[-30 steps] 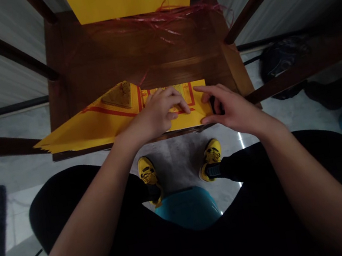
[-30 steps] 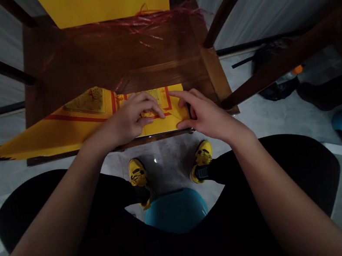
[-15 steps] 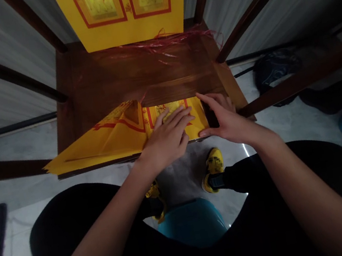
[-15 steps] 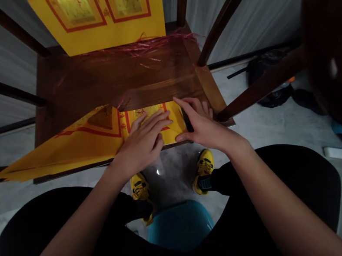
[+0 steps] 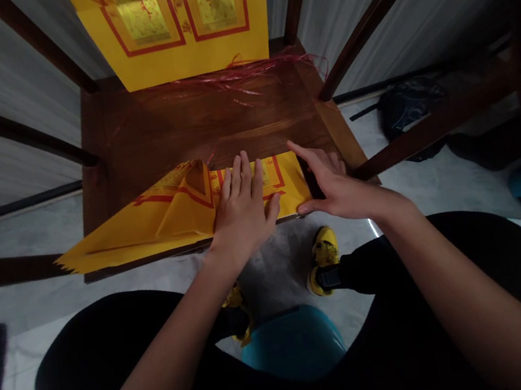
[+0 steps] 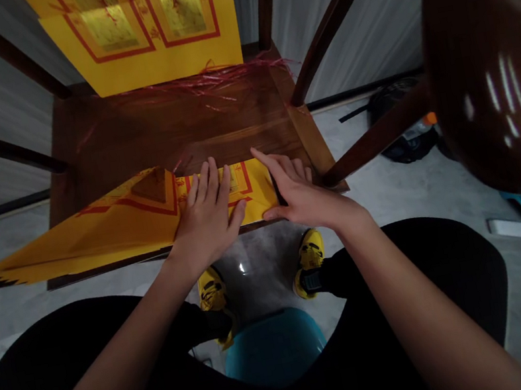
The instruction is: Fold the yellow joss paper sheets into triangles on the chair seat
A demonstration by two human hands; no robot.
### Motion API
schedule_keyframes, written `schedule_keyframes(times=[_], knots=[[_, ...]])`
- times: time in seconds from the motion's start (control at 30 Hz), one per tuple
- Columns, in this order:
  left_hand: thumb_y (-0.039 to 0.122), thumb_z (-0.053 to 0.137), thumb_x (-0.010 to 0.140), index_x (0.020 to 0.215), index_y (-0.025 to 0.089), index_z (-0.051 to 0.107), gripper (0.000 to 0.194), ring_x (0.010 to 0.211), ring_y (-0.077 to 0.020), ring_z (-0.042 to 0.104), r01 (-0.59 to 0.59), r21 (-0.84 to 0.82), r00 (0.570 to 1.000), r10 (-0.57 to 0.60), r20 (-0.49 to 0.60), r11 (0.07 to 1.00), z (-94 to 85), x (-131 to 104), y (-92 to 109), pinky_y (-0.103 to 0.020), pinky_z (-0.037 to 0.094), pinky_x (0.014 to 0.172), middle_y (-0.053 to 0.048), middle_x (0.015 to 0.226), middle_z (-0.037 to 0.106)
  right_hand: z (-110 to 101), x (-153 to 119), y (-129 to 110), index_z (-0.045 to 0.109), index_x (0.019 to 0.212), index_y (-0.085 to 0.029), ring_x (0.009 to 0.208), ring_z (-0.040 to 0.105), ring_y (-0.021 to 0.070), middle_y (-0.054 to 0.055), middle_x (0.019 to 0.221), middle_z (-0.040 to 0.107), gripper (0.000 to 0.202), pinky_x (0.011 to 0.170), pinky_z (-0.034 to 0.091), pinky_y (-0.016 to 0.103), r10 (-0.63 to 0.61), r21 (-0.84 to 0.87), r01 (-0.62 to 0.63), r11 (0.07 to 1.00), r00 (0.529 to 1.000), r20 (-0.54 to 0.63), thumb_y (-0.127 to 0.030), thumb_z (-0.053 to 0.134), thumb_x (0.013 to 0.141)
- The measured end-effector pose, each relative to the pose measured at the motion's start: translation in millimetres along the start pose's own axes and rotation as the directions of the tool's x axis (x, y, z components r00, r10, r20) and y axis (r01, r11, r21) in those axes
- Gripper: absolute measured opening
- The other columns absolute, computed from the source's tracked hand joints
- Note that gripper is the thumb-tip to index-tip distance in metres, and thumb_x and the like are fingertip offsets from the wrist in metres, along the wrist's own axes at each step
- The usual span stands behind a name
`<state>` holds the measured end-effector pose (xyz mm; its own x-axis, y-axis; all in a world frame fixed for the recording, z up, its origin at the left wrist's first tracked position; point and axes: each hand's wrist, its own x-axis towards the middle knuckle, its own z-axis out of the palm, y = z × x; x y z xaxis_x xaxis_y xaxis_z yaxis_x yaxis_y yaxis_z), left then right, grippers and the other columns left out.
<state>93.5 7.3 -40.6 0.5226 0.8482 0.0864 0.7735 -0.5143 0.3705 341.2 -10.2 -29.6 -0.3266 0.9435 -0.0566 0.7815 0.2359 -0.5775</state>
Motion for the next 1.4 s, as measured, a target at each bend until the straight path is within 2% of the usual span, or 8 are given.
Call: schedule_keyframes(times=[0.13,0.3,0.4,0.53,0.7,1.0,1.2,1.4], knots=[[0.043,0.048,0.111,0.173,-0.002,0.024,0.080,0.173,-0.0444,0.008,0.036,-0.014,0.999,-0.036,0.026,0.999,3.2,4.9,-1.9,-0.066,0.012,0.139,-0.032,0.183,0.009,0.3,-2.4,-6.8,0.006,0.177,-0.046,0.156,0.038,0.0502,0.011,0.178,0.030,0.127,0.125,0.032,0.077,-0.032,0.030,0.034,0.999,0.997,-0.064,-0.058,0.090,0.082],[0.049,0.051,0.109,0.176,0.012,0.020,0.082,0.174,-0.0413,0.004,-0.008,-0.052,0.996,0.004,-0.087,0.999,24.4,6.7,-13.0,-0.069,0.010,0.138,-0.024,0.186,0.007,4.8,-11.4,-35.3,-0.011,0.178,-0.040,0.171,0.011,0.0478,0.009,0.189,0.004,0.133,0.134,0.021,0.074,-0.133,0.013,0.138,0.990,0.972,-0.195,-0.069,0.081,0.087],[0.049,0.050,0.109,0.176,0.011,0.018,0.083,0.174,-0.0397,0.001,-0.013,-0.024,0.996,0.011,-0.094,1.000,33.1,8.2,-19.3,-0.066,0.007,0.139,-0.023,0.187,0.004,20.4,-19.5,-51.6,-0.024,0.176,-0.035,0.175,0.006,0.0390,0.008,0.190,0.000,0.115,0.138,0.019,0.068,-0.232,-0.061,0.225,0.972,0.962,-0.142,-0.063,0.062,0.104],[0.037,0.040,0.112,0.175,0.006,0.019,0.073,0.174,-0.0392,0.001,-0.035,0.010,0.999,0.035,-0.037,0.999,33.8,10.0,-26.3,-0.063,0.007,0.140,-0.026,0.185,0.004,53.0,-30.1,-57.8,-0.027,0.175,-0.026,0.175,0.008,0.0356,0.012,0.189,0.002,0.107,0.140,0.020,0.064,-0.248,-0.184,0.238,0.954,0.968,-0.036,-0.056,0.054,0.110],[0.035,0.034,0.113,0.178,0.015,0.014,0.071,0.175,-0.0333,-0.002,-0.027,0.044,0.992,0.032,-0.124,0.999,40.5,7.8,-35.9,-0.062,0.008,0.140,-0.018,0.188,0.003,68.1,-34.4,-55.3,-0.011,0.178,-0.010,0.174,0.013,0.0350,0.021,0.185,0.016,0.100,0.142,0.021,0.061,-0.225,-0.285,0.206,0.936,0.974,-0.037,-0.055,0.049,0.112],[0.038,0.040,0.110,0.174,0.002,0.020,0.076,0.175,-0.0361,0.004,0.094,-0.008,0.986,-0.094,-0.134,0.996,41.9,8.1,-33.4,-0.060,0.002,0.141,-0.026,0.185,0.009,74.6,-43.7,-66.2,0.020,0.176,-0.002,0.172,0.023,0.0380,0.027,0.181,0.029,0.088,0.140,0.026,0.061,-0.154,-0.297,0.106,0.949,0.977,-0.146,-0.057,0.046,0.113],[0.043,0.042,0.110,0.174,-0.001,0.019,0.081,0.174,-0.0397,0.003,0.069,-0.007,0.998,-0.069,-0.013,0.998,25.5,10.2,-35.8,-0.063,0.004,0.140,-0.029,0.184,0.006,57.9,-24.3,-77.4,0.070,0.131,-0.007,0.136,0.061,0.0405,0.026,0.142,0.069,0.045,0.114,0.051,0.056,-0.053,-0.234,-0.007,0.972,0.967,-0.248,-0.037,0.041,0.115],[0.038,0.045,0.108,0.172,0.000,0.026,0.077,0.174,-0.0384,0.008,0.129,0.022,0.986,-0.126,-0.111,0.991,39.9,13.4,-33.6,-0.062,0.002,0.140,-0.029,0.184,0.012,33.1,14.3,-80.9,0.067,0.123,-0.008,0.118,0.066,0.0380,0.022,0.123,0.074,0.030,0.103,0.049,0.050,0.202,-0.197,-0.236,0.952,0.963,-0.176,-0.030,0.055,0.106]])
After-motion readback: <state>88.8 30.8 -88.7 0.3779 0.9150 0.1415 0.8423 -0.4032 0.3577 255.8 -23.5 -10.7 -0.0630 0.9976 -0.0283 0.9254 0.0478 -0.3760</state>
